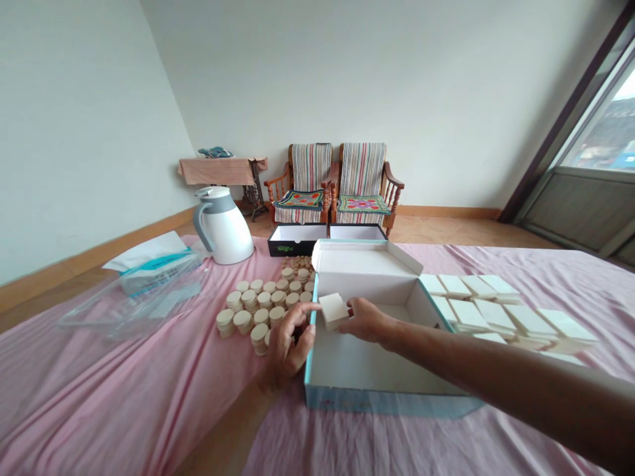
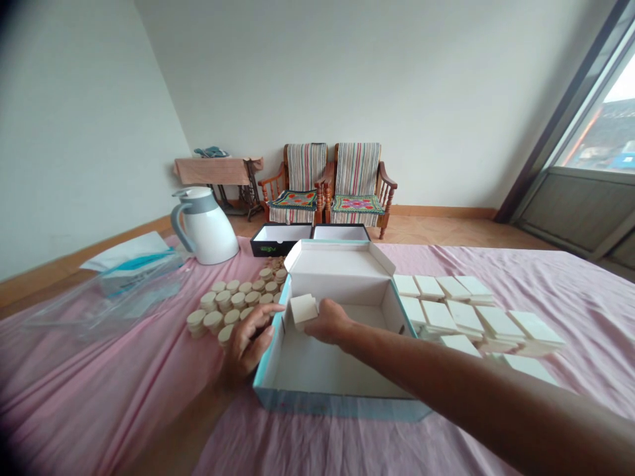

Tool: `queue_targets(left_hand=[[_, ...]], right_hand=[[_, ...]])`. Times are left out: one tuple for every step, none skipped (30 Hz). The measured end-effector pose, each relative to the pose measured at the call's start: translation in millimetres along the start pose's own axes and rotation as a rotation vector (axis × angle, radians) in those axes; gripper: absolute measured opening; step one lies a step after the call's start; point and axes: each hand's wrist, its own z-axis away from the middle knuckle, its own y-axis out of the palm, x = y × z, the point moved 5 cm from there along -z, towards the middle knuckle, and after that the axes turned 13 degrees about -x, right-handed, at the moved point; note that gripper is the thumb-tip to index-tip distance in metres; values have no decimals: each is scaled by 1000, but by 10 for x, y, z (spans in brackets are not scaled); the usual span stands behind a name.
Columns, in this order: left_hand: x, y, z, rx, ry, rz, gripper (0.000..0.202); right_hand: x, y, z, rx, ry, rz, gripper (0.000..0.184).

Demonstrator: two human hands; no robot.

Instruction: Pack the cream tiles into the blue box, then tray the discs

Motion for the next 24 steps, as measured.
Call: queue_targets(left_hand=[[2, 3, -1, 7, -4, 13, 38], [5, 5, -3, 14, -9, 26, 38], [7, 5, -5, 17, -11, 35, 38], [9, 4, -7, 19, -11, 40, 38], [11, 3, -7, 20, -8, 43, 38], [14, 4, -7, 24, -6, 46, 38], [18, 6, -6, 26, -5, 49, 37], [22, 9, -3, 30, -6, 53, 37], [26, 12, -1, 32, -8, 56, 37], [29, 15, 1, 32, -9, 58, 37], [29, 17, 2, 28, -7, 57, 37], [26, 19, 2, 26, -3, 56, 37], [22, 21, 2, 23, 3, 54, 38], [17, 22, 1, 21, 7, 54, 39], [13, 23, 0, 18, 9, 55, 39], [10, 24, -1, 16, 8, 57, 40], [10, 24, -2, 14, 5, 58, 40], [10, 24, -2, 14, 4, 58, 40], [12, 24, -2, 13, 3, 58, 40], [16, 25, -1, 15, 1, 58, 40], [22, 26, 0, 16, 0, 57, 39], [28, 26, 1, 14, -1, 56, 39], [35, 24, 3, 11, 0, 54, 39], [41, 22, 4, 7, 1, 52, 40]], right_hand=[[25, 19, -4, -1, 15, 21, 30], [51, 35, -2, 2, 20, 49, 30], [75, 43, 2, 2, 12, 72, 30], [97, 43, 9, 2, -8, 86, 29], [110, 36, 18, 3, -34, 99, 29], [113, 18, 27, 2, -61, 113, 30], [106, -11, 36, -3, -84, 125, 33], [97, -48, 46, -12, -112, 140, 36], [87, -92, 59, -22, -144, 164, 38], [79, -134, 76, -28, -181, 205, 38], [75, -169, 100, -21, -223, 254, 36], [78, -188, 131, 5, -273, 302, 31], [87, -195, 168, 41, -326, 340, 27], [99, -190, 208, 84, -374, 364, 25], [112, -175, 249, 131, -417, 369, 26], [129, -152, 287, 174, -461, 367, 29], [144, -125, 316, 205, -498, 367, 33], [152, -96, 333, 226, -523, 373, 37], [155, -65, 336, 239, -534, 384, 40], [156, -34, 328, 247, -541, 394, 43], [157, -6, 312, 242, -542, 401, 45], [158, 18, 291, 229, -539, 407, 45], [161, 41, 270, 216, -535, 409, 45], [167, 61, 253, 204, -531, 409, 44]])
